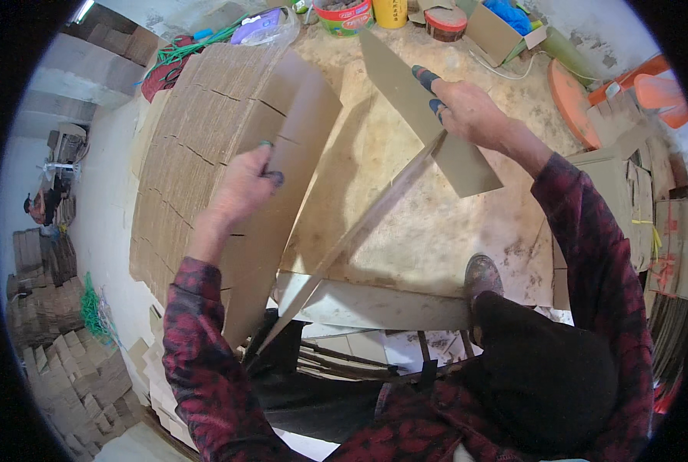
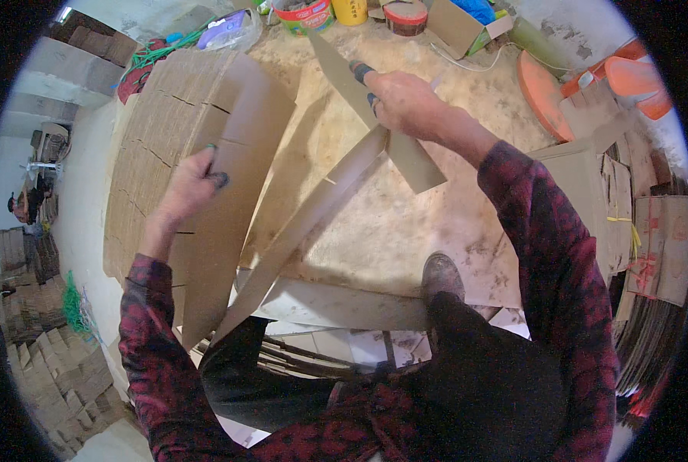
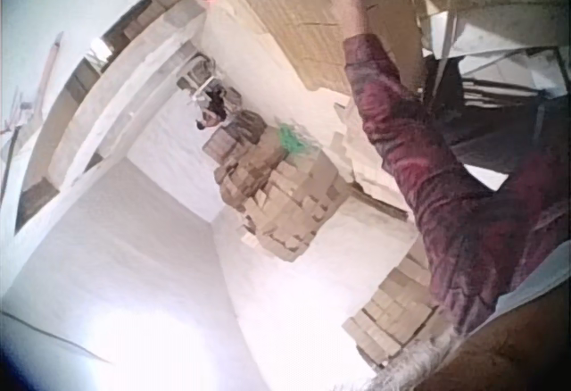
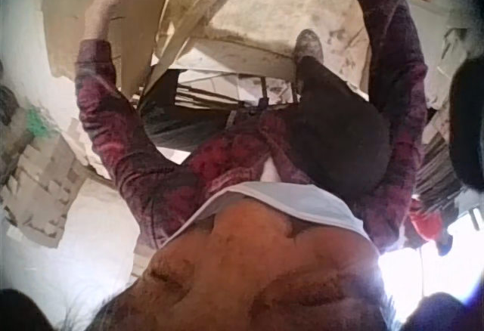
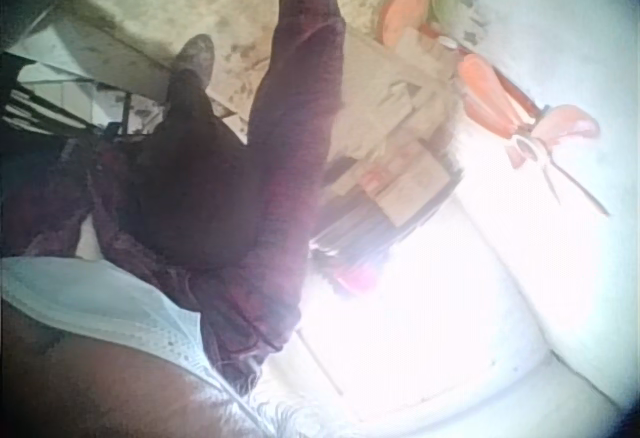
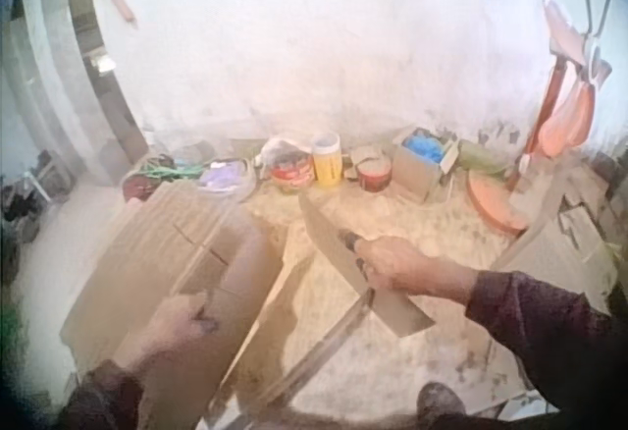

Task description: The person sits on the floor and uses a knife to cut pre-scored lines on flat cardboard sheets. They repeatedly lift and separate the cut sections, then place the finished pieces aside.

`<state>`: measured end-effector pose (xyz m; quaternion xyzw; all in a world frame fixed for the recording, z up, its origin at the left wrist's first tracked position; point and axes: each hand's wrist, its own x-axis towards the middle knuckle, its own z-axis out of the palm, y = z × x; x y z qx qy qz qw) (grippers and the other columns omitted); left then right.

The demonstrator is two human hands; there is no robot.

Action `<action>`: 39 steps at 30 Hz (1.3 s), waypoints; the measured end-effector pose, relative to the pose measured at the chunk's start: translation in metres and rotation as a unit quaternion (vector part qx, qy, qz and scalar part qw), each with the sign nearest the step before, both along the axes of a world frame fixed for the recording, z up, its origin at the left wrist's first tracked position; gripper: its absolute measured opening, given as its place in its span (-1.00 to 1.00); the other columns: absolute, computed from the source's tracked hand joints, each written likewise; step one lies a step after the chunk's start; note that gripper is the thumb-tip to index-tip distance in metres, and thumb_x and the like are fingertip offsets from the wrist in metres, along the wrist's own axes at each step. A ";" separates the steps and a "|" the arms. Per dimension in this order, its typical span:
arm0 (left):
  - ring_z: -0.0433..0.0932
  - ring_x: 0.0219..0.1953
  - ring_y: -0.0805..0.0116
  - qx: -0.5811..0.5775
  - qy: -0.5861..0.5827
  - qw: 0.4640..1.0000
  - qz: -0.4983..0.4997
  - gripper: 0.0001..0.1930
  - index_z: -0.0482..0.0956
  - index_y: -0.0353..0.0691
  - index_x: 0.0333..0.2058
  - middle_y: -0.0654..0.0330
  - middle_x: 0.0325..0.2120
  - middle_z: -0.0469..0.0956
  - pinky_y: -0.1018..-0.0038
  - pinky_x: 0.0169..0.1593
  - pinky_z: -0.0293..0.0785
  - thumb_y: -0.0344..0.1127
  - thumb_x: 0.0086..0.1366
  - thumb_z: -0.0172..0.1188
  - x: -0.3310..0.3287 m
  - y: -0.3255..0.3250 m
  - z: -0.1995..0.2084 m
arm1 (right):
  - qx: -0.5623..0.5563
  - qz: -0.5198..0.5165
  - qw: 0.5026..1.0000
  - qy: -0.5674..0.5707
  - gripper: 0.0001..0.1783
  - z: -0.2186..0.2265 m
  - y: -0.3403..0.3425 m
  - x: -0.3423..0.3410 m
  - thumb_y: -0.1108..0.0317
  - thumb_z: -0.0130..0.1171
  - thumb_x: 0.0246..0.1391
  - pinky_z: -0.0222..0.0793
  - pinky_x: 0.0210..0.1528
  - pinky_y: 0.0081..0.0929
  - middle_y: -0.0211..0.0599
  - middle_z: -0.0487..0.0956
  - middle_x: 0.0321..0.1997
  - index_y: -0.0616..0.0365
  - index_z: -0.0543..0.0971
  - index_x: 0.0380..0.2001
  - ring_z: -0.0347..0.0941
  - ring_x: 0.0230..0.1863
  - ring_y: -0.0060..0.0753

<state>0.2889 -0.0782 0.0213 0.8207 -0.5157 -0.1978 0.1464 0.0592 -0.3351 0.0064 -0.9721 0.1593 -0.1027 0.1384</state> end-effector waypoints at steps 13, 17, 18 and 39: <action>0.50 -0.38 -0.08 -0.038 -0.150 0.987 -0.040 -0.90 0.37 -0.28 -0.44 -0.06 -0.47 0.50 0.09 -0.30 0.41 -0.42 0.02 0.02 -0.076 -0.059 -0.037 | -0.052 0.053 0.995 -0.064 -0.93 0.038 0.017 -0.062 0.53 -0.02 -0.21 0.30 -0.59 -0.17 -0.06 0.43 -0.65 0.21 0.38 -0.53 0.42 -0.58 0.02; 0.49 -0.38 -0.07 -0.021 -0.162 0.986 0.015 -0.89 0.39 -0.28 -0.43 -0.06 -0.47 0.50 0.09 -0.30 0.41 -0.42 0.02 0.01 -0.075 -0.079 -0.035 | -0.063 0.066 0.991 -0.101 -0.90 0.037 0.014 -0.080 0.55 -0.02 -0.24 0.31 -0.57 -0.18 -0.10 0.43 -0.62 0.19 0.38 -0.52 0.42 -0.56 0.00; 0.49 -0.38 -0.07 -0.038 -0.150 0.988 -0.005 -0.89 0.39 -0.29 -0.43 -0.06 -0.47 0.50 0.09 -0.30 0.41 -0.41 0.02 0.02 -0.076 -0.083 -0.034 | -0.061 0.060 0.991 -0.103 -0.85 0.038 0.013 -0.083 0.55 -0.02 -0.25 0.31 -0.56 -0.18 -0.11 0.44 -0.61 0.18 0.41 -0.47 0.42 -0.56 -0.01; 0.15 0.10 -0.27 -0.096 -0.119 0.967 -0.204 -0.44 0.33 -0.43 -0.06 -0.15 0.02 0.23 0.10 0.09 0.24 -0.29 -0.04 0.23 -0.161 0.014 0.010 | -0.004 0.099 0.992 -0.080 -0.87 -0.027 -0.024 -0.058 0.44 -0.06 -0.11 0.35 -0.45 -0.17 -0.05 0.47 -0.56 0.12 0.41 -0.41 0.45 -0.47 0.05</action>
